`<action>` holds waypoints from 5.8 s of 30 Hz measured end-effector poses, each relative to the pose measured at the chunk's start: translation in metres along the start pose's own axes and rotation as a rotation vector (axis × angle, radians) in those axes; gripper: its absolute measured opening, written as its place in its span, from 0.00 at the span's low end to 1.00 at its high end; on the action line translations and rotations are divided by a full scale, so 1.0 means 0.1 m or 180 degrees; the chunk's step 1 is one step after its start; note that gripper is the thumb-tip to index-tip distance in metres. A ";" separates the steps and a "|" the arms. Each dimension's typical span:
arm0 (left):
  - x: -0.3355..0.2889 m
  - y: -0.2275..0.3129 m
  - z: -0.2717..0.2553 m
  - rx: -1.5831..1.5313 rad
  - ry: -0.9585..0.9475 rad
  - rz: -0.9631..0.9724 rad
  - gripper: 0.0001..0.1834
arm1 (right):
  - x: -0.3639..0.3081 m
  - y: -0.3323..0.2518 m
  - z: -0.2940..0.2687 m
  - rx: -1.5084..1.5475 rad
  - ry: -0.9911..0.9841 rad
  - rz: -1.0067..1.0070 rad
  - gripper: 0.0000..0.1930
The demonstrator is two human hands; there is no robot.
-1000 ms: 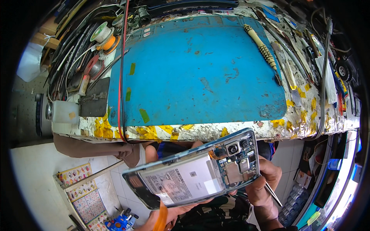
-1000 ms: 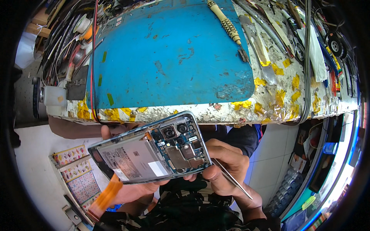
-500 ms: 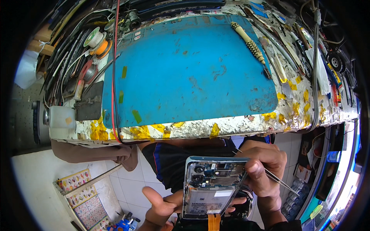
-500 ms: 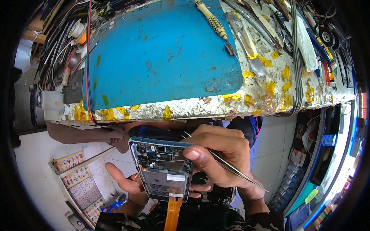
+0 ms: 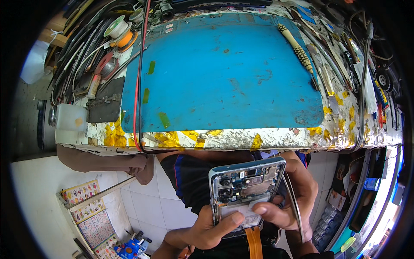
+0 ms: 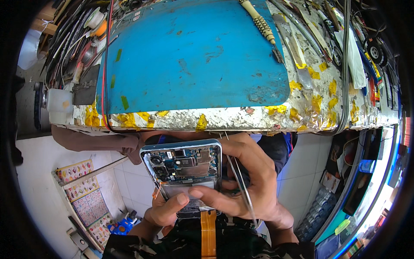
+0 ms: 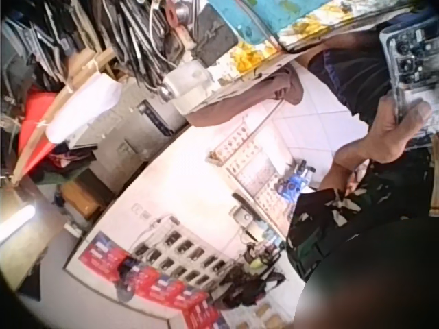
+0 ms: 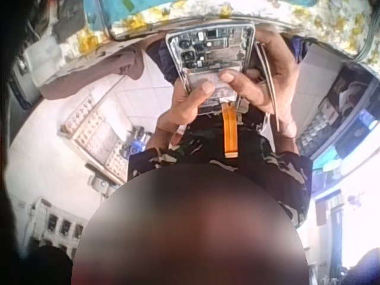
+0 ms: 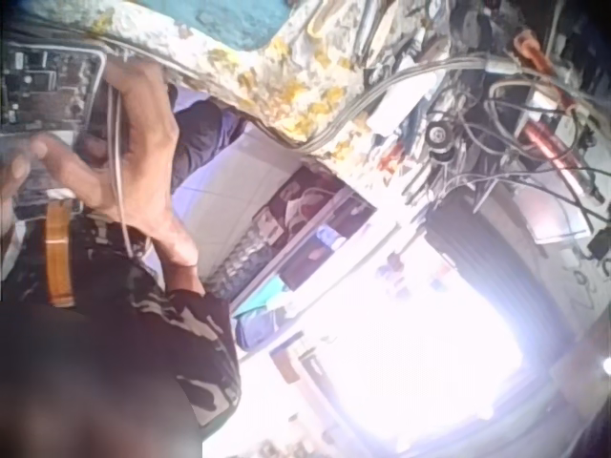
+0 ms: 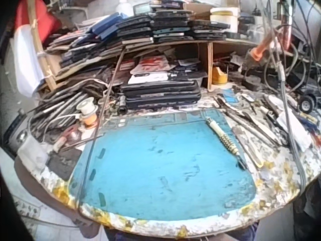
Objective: The person disassembles a smartphone, removes the battery, and uses a plastic pry tool and tweezers to manipulate internal components and ribbon cables. The person repositions the battery and ribbon cable multiple times while working on the device.
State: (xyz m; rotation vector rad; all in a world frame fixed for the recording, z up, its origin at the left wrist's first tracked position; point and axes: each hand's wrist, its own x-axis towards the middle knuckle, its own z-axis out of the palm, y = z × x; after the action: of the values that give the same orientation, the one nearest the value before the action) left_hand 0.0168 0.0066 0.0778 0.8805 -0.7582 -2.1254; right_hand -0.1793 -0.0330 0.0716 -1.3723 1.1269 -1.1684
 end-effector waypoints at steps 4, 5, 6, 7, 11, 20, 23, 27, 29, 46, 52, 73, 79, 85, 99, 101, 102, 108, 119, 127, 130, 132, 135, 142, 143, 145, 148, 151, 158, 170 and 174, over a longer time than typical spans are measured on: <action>-0.02 -0.20 -0.03 0.0159 0.0107 0.0645 0.23 | -0.04 -0.01 0.08 -0.0190 0.0084 -0.0055 0.28; -0.02 -0.26 -0.04 0.0013 0.0056 0.0859 0.22 | -0.04 -0.02 0.10 0.0051 0.0090 0.0122 0.29; -0.01 -0.32 -0.05 0.0233 0.0102 0.0666 0.22 | -0.04 -0.02 0.13 0.0244 0.0084 0.0250 0.29; 0.00 -0.36 -0.07 0.0334 0.0066 0.0515 0.21 | -0.04 -0.03 0.15 0.0499 0.0124 0.0299 0.30; -0.06 -0.38 -0.15 0.2136 0.0026 0.1561 0.21 | -0.04 -0.04 0.17 0.0443 0.0050 0.0315 0.32; -0.11 -0.31 -0.16 0.1407 0.0155 0.0828 0.19 | 0.03 0.01 0.16 0.0018 -0.0155 -0.0051 0.30; -0.10 -0.23 -0.12 0.1918 0.0440 0.0950 0.21 | 0.02 -0.07 0.11 0.0020 -0.0159 0.0054 0.24; -0.07 -0.10 -0.06 0.0906 0.0445 0.0472 0.24 | 0.05 -0.13 0.00 -0.0097 -0.0432 0.0118 0.22; -0.04 -0.05 -0.04 -0.0048 0.0303 0.0176 0.27 | 0.06 -0.12 -0.02 -0.0054 -0.0510 -0.0003 0.20; 0.09 0.16 0.11 -0.0558 0.0246 -0.0612 0.50 | -0.17 -0.04 -0.06 0.1140 0.1005 0.0159 0.14; 0.06 0.18 0.09 -0.0439 0.0246 -0.0799 0.54 | -0.23 -0.03 -0.09 0.0972 0.0765 -0.0168 0.13; -0.21 -0.13 0.00 -0.0554 0.0740 -0.0265 0.40 | -0.18 0.10 0.04 0.1183 0.0602 -0.1208 0.13; -0.25 -0.19 0.01 -0.0445 0.0840 0.0006 0.37 | -0.17 0.08 0.03 0.0823 0.0511 -0.1366 0.14; -0.25 -0.19 -0.07 -0.0493 0.0466 -0.0013 0.37 | -0.16 0.07 0.03 0.0700 0.0575 -0.1380 0.14; -0.18 -0.10 -0.01 -0.0390 0.0658 0.0056 0.32 | -0.10 0.03 -0.05 0.0109 0.0261 -0.1466 0.15; -0.19 -0.10 -0.01 -0.0320 0.0709 0.0050 0.32 | -0.11 0.04 -0.02 0.0216 0.0358 -0.1516 0.15; -0.19 -0.10 -0.01 -0.0272 0.0742 0.0054 0.32 | -0.12 0.04 -0.01 0.0213 0.0402 -0.1549 0.15; -0.26 -0.09 -0.05 0.0136 0.0979 0.0045 0.32 | -0.11 0.08 -0.07 0.0138 0.0251 -0.1618 0.13; -0.16 -0.03 -0.01 -0.0349 0.0630 -0.0142 0.32 | -0.01 0.09 -0.22 0.0443 -0.0150 -0.1762 0.09; -0.02 0.13 0.01 -0.1311 0.0015 -0.0727 0.33 | 0.00 0.11 -0.23 0.0480 -0.0228 -0.1989 0.09; 0.03 0.15 0.00 -0.1319 -0.0247 -0.0640 0.32 | 0.01 0.15 -0.23 0.0491 -0.0252 -0.2137 0.09; 0.04 0.15 -0.01 -0.1315 -0.0252 -0.0722 0.33 | -0.02 0.17 -0.17 0.0259 -0.0117 -0.2115 0.08; 0.03 0.14 -0.01 -0.1511 -0.0168 -0.0635 0.33 | -0.07 0.19 -0.10 0.0165 0.0102 -0.2031 0.09; 0.03 0.11 -0.05 -0.1445 -0.0270 -0.0620 0.37 | -0.15 0.20 -0.10 0.0638 0.0122 -0.1847 0.08; 0.02 0.11 -0.05 -0.1396 -0.0242 -0.0653 0.36 | -0.16 0.19 -0.10 0.0547 0.0143 -0.1849 0.08; 0.00 0.09 -0.04 -0.1556 -0.0176 -0.0624 0.36 | -0.17 0.18 -0.08 0.0452 0.0247 -0.1877 0.09; 0.00 0.07 -0.05 -0.1676 -0.0253 -0.0483 0.35 | -0.21 0.15 -0.09 0.0373 0.0241 -0.1616 0.11; 0.01 0.07 -0.07 -0.1770 -0.0377 -0.0467 0.35 | -0.23 0.14 -0.11 0.0393 0.0120 -0.1474 0.13; 0.01 0.07 0.00 -0.1544 -0.0007 -0.0444 0.34 | -0.16 0.08 -0.16 0.0279 0.0010 -0.1441 0.12; 0.08 -0.01 0.05 -0.1422 0.0249 0.0169 0.67 | -0.26 0.07 -0.08 0.0477 0.0919 -0.1062 0.12; 0.24 -0.06 -0.06 -0.1412 -0.0167 0.1219 0.62 | -0.41 -0.07 -0.19 0.1181 0.1132 -0.0818 0.13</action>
State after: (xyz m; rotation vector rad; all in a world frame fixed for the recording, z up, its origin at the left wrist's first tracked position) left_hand 0.0062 -0.0096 0.0615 0.4059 -0.4107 -1.8687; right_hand -0.2024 0.0060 0.0757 -1.0653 0.9247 -1.7632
